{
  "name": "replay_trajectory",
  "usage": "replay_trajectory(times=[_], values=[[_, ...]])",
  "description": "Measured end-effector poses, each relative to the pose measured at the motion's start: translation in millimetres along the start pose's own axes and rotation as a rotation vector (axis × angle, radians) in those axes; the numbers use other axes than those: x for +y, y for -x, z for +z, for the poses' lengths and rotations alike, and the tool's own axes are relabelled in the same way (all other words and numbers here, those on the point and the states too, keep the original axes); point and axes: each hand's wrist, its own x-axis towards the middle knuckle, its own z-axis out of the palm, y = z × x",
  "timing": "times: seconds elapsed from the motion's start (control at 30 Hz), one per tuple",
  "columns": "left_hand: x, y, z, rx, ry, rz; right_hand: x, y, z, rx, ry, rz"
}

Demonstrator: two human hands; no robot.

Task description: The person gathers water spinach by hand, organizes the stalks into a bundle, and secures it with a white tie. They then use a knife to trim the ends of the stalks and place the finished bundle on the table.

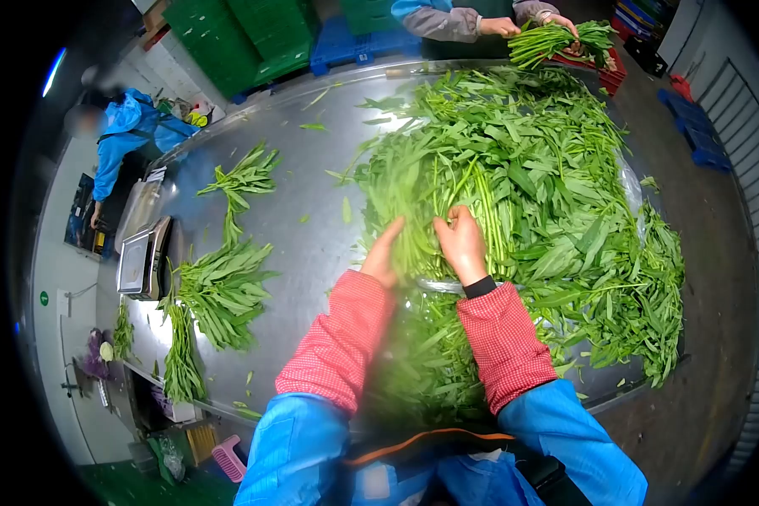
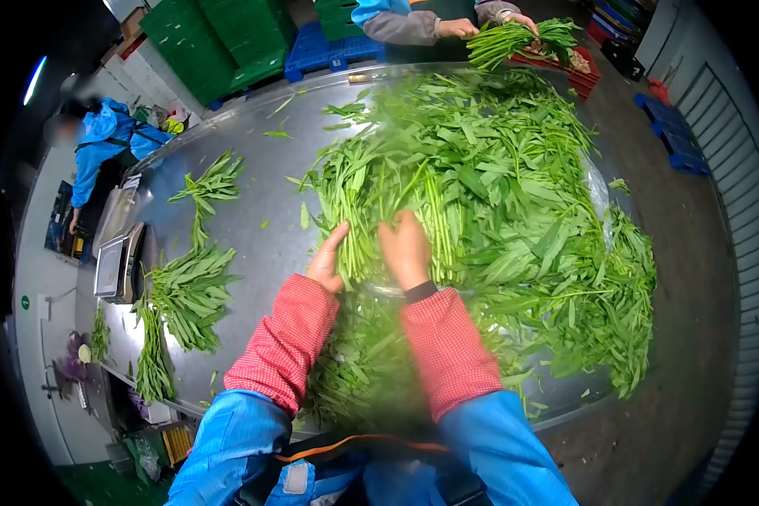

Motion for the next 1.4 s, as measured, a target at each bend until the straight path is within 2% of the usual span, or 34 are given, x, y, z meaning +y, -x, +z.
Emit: replay_trajectory(times=[0.03,0.1,0.17,0.2,0.27,0.43,0.47,0.57,0.6,0.67,0.8,0.87,0.97,1.0,1.03,1.07,1.1,1.13,1.17,1.23,1.27,1.3,1.37,1.4], values=[[-1,-2,0,0.077,-0.001,0.026,4,1,6,0.073,0.082,-0.145],[-6,6,0,0.079,0.03,0.057,-4,18,7,0.144,0.233,-0.367],[6,30,4,-0.074,0.076,0.096,-25,34,18,0.096,0.242,-0.413],[-1,28,-19,-0.233,0.152,0.042,-28,44,18,0.042,0.25,-0.404],[-6,43,-10,-0.197,0.25,0.032,-35,57,21,-0.058,0.25,-0.393],[-11,46,-27,-0.077,0.314,-0.068,-28,75,51,-0.003,0.389,-0.553],[-16,48,-30,-0.156,0.396,-0.064,-31,79,50,0.03,0.415,-0.585],[-16,63,-45,-0.218,0.399,-0.013,-44,91,49,-0.048,0.504,-0.632],[-17,73,-45,-0.214,0.402,0.058,-52,98,50,-0.051,0.544,-0.654],[-23,90,-60,-0.192,0.528,0.104,-69,113,49,-0.126,0.577,-0.697],[-33,144,-83,-0.151,0.694,0.17,-76,149,64,-0.087,0.588,-0.993],[-44,170,-92,-0.056,0.697,0.207,-73,168,75,-0.211,0.372,-0.93],[-53,204,-98,0.059,0.791,-0.028,-59,190,90,-0.434,0.18,-0.857],[-64,205,-115,0.267,0.547,-0.055,-50,195,95,-0.498,0.151,-0.831],[-79,198,-132,0.247,0.509,0.001,-45,200,96,-0.56,0.125,-0.805],[-93,192,-150,0.229,0.472,0.057,-43,202,94,-0.53,0.117,-0.817],[-97,191,-158,0.262,0.47,0.021,-43,202,89,-0.485,0.158,-0.819],[-93,191,-145,0.39,0.375,0.026,-45,200,82,-0.441,0.2,-0.823],[-95,189,-148,0.22,0.449,0.052,-48,198,74,-0.397,0.24,-0.829],[-95,188,-140,0.194,0.481,0.152,-57,190,56,-0.199,0.318,-0.762],[-91,191,-136,0.189,0.511,0.119,-57,184,51,-0.134,0.363,-0.729],[-91,190,-138,0.168,0.515,0.109,-56,179,48,-0.145,0.421,-0.659],[-94,186,-147,0.126,0.519,0.083,-51,171,51,-0.284,0.559,-0.581],[-95,184,-148,0.16,0.495,0.049,-46,170,59,-0.389,0.588,-0.48]])
